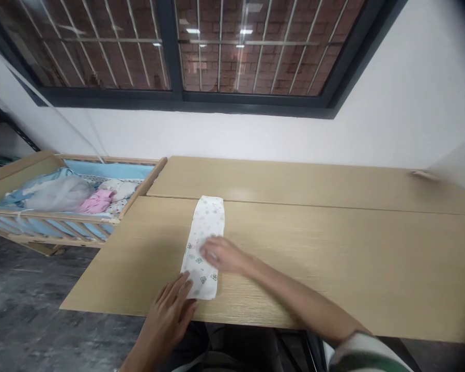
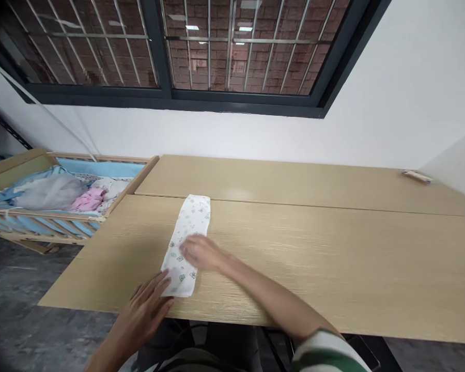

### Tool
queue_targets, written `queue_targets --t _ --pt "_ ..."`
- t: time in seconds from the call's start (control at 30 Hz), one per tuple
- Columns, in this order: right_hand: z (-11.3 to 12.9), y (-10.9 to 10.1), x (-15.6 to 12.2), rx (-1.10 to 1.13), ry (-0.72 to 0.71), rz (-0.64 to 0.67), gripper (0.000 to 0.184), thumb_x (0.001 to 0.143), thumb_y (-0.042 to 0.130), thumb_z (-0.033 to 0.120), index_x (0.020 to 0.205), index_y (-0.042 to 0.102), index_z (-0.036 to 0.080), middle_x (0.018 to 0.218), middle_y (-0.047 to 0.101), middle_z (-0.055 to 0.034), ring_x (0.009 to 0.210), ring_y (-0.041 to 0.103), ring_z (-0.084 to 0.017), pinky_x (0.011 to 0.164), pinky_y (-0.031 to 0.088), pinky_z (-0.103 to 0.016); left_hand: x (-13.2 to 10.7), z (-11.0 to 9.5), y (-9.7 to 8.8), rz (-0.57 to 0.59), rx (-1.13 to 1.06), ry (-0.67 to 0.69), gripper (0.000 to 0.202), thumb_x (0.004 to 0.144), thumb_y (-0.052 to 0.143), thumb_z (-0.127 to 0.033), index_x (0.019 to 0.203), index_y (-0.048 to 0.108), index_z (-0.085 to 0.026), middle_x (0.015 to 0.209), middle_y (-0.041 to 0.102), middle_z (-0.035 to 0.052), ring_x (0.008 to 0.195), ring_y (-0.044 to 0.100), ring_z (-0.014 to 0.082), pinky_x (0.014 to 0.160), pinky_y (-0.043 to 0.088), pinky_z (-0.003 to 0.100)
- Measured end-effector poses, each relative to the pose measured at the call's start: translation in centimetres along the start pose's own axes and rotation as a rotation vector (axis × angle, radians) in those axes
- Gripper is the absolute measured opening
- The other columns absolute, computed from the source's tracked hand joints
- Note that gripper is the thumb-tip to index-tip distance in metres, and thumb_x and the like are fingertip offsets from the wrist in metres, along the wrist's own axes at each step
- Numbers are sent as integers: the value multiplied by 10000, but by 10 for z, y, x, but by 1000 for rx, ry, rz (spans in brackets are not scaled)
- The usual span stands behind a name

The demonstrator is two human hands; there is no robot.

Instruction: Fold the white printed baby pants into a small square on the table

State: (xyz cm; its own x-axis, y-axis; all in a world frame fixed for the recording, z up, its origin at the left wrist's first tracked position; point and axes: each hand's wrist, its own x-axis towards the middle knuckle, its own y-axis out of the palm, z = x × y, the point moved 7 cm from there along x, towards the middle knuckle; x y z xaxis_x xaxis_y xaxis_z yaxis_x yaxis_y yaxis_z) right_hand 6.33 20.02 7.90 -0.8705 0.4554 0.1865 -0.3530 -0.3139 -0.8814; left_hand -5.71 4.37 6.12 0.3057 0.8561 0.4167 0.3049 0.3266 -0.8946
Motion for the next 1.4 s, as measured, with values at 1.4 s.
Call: queue_targets --t 1.4 --pt "-112 -49 1 172 651 -514 440 922 570 266 1338 515 132 1288 578 -167 1191 559 -266 1044 447 -448 175 69 42 -123 -258 -387 308 976 515 -344 1209 634 -180 1216 666 154 1188 578 323 1048 437 479"
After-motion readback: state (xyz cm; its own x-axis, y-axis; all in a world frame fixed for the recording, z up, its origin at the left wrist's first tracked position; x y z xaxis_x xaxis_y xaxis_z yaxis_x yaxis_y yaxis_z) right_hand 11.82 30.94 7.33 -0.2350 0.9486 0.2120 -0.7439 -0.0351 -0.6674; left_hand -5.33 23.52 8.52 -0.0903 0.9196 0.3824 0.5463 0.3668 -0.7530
